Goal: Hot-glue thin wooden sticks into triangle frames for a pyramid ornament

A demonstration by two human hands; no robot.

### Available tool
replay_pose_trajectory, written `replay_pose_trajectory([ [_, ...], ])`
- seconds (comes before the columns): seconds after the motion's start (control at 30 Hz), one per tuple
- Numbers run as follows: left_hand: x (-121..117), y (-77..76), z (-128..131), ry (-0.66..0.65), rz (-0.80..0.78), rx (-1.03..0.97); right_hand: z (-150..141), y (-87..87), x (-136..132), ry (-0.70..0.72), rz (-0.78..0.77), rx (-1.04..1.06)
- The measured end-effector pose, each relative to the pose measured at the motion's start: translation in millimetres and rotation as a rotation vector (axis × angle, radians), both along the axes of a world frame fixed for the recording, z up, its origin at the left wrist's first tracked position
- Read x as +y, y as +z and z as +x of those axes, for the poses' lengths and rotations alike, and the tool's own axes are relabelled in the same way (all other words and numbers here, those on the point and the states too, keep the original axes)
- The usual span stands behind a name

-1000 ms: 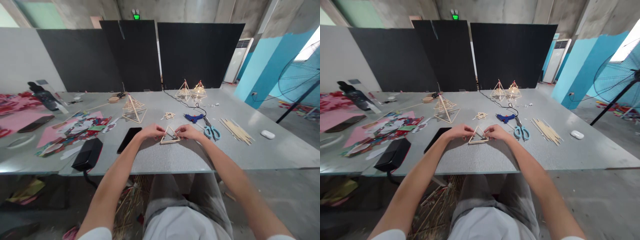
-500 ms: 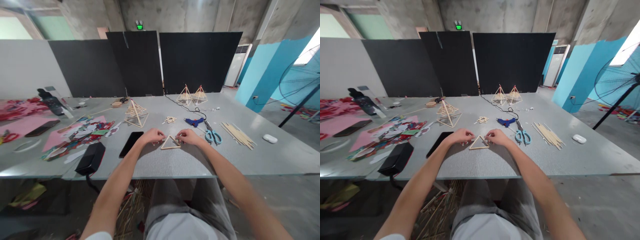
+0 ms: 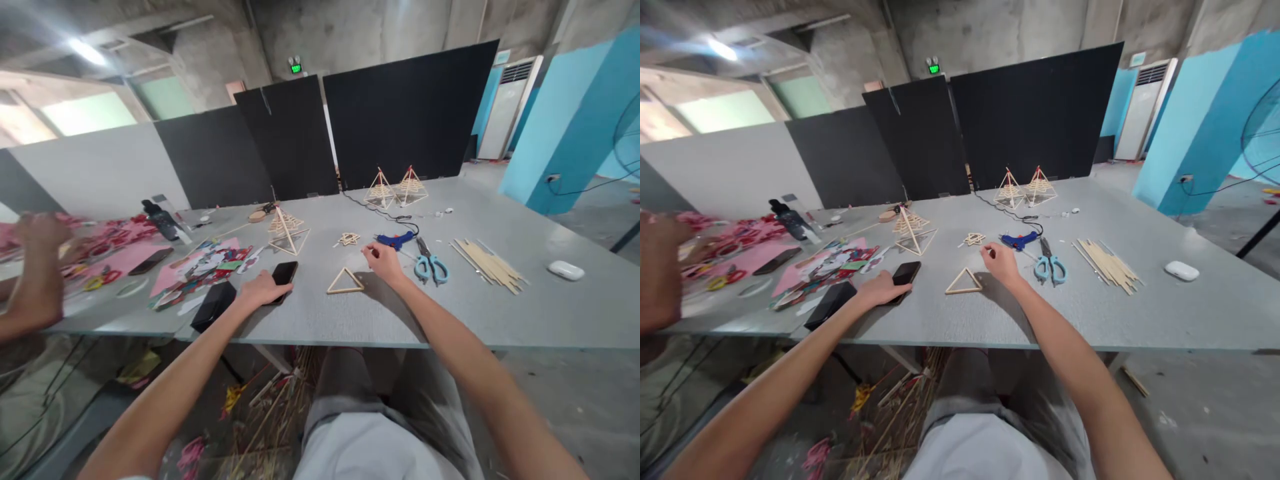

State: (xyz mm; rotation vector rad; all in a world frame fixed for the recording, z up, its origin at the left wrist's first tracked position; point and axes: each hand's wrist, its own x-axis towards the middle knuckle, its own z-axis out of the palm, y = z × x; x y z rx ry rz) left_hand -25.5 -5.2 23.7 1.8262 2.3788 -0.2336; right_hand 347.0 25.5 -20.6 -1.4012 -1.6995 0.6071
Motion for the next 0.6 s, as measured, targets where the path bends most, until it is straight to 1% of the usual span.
replay_pose_trajectory([
  [0.13, 16.0, 7.1, 3.5, 0.002, -0.024, -0.034, -2.4, 0.0, -2.9, 0.012, -0.003, -0.046],
  [0.23, 21.9, 7.7, 10.9, -0.008, -0.016, -0.038, -2.9, 0.4, -5.9, 0.013, -0.007, -0.074],
  [0.4, 21.1, 4.3, 21.9, -0.044, 0.036, 0.003, -3.9, 1.3, -11.3, 0.014, -0.021, -0.122],
  [0.5, 19.5, 8.7, 21.7, -0.08, 0.052, 0.01, -3.9, 1.1, -14.4, 0.02, -0.041, -0.175],
  [0.6, 11.7, 15.8, 22.8, -0.108, 0.075, 0.013, -3.7, 1.2, -17.4, 0.037, -0.061, -0.24],
])
